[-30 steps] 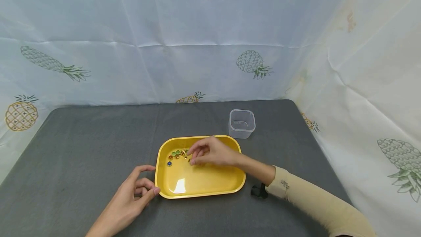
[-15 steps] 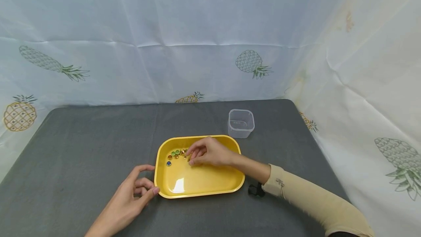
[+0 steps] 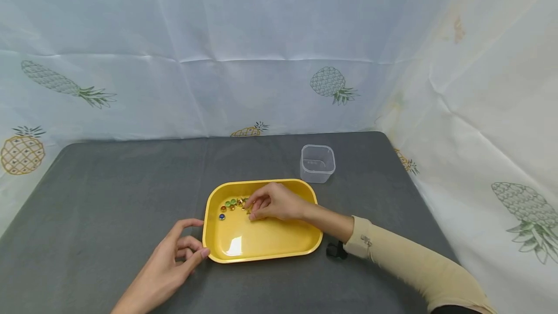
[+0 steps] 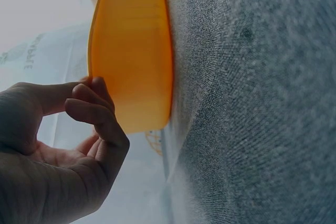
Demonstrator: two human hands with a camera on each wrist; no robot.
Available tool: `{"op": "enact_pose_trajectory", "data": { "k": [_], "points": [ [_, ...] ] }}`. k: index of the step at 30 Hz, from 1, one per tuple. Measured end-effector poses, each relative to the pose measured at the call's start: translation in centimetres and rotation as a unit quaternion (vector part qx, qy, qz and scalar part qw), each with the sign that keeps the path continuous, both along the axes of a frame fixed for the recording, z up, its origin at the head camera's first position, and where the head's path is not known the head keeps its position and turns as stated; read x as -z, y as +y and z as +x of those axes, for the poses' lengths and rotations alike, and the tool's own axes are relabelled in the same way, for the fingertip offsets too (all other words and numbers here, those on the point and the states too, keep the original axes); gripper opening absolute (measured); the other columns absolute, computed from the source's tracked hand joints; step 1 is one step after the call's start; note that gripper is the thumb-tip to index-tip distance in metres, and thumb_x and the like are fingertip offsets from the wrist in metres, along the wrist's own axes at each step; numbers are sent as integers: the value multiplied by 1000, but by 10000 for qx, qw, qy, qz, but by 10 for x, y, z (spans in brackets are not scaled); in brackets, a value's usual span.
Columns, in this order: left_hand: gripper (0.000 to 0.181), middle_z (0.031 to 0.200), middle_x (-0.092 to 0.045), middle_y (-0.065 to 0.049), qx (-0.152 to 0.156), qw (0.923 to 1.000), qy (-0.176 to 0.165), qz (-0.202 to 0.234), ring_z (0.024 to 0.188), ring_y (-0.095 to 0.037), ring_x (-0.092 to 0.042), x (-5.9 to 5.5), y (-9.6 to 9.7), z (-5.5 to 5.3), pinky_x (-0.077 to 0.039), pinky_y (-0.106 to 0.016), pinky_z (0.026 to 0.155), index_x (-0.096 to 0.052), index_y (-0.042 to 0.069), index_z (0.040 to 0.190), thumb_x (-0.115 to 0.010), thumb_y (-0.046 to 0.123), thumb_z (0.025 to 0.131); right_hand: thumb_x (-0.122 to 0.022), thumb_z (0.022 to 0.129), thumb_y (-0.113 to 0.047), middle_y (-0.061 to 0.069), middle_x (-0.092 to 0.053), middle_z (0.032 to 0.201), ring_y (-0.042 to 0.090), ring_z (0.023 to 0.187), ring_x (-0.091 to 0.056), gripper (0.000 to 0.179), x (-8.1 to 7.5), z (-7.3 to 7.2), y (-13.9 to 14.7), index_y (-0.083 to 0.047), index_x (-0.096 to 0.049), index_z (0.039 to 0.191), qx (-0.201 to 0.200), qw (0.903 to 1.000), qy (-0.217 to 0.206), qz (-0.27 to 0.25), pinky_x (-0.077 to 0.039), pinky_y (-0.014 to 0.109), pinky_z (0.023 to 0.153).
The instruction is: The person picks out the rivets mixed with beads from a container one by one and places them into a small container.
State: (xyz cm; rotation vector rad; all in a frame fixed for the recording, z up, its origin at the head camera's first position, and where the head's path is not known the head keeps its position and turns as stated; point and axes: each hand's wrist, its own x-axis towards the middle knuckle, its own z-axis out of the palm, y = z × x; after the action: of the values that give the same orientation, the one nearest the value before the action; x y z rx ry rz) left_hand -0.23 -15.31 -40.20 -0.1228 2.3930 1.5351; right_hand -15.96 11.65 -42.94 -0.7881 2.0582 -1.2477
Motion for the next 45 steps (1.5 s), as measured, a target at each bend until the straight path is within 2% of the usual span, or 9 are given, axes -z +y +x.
{"op": "enact_pose_trajectory", "data": {
  "k": [12,21,34,45],
  "points": [
    [58,90,-74,-2,-99,9999,-103,-93,62,-11,-60,0,2,0,-46,-25,58,-48,15,148,-80,13,99,-86,93,-11,4,-82,94,5,79,-72,20,-4,2,-2,-6,-84,112,-151,9977,586,316,-61,20,77],
    [58,89,-74,-1,-136,9997,-136,-143,62,-11,-59,2,3,0,-46,-25,58,-48,15,148,-80,13,99,-87,93,-15,0,-82,93,1,79,-71,12,-1,3,-2,-9,-85,103,-281,9952,823,439,-61,21,77],
    [58,87,-74,1,-229,9995,-91,-182,61,-11,-59,2,5,-1,-45,-25,57,-50,15,148,-80,11,99,-89,91,-14,-2,-81,94,-3,77,-67,11,-2,3,-3,-12,-85,101,-462,9904,1154,597,-60,20,76],
    [58,88,-73,1,-283,9992,-134,-228,62,-12,-58,4,6,-2,-45,-26,57,-50,14,148,-80,12,99,-88,93,-15,-4,-75,86,-5,73,-63,8,3,5,-3,-12,-82,96,-528,9863,1419,651,-57,18,72]
  ]
}}
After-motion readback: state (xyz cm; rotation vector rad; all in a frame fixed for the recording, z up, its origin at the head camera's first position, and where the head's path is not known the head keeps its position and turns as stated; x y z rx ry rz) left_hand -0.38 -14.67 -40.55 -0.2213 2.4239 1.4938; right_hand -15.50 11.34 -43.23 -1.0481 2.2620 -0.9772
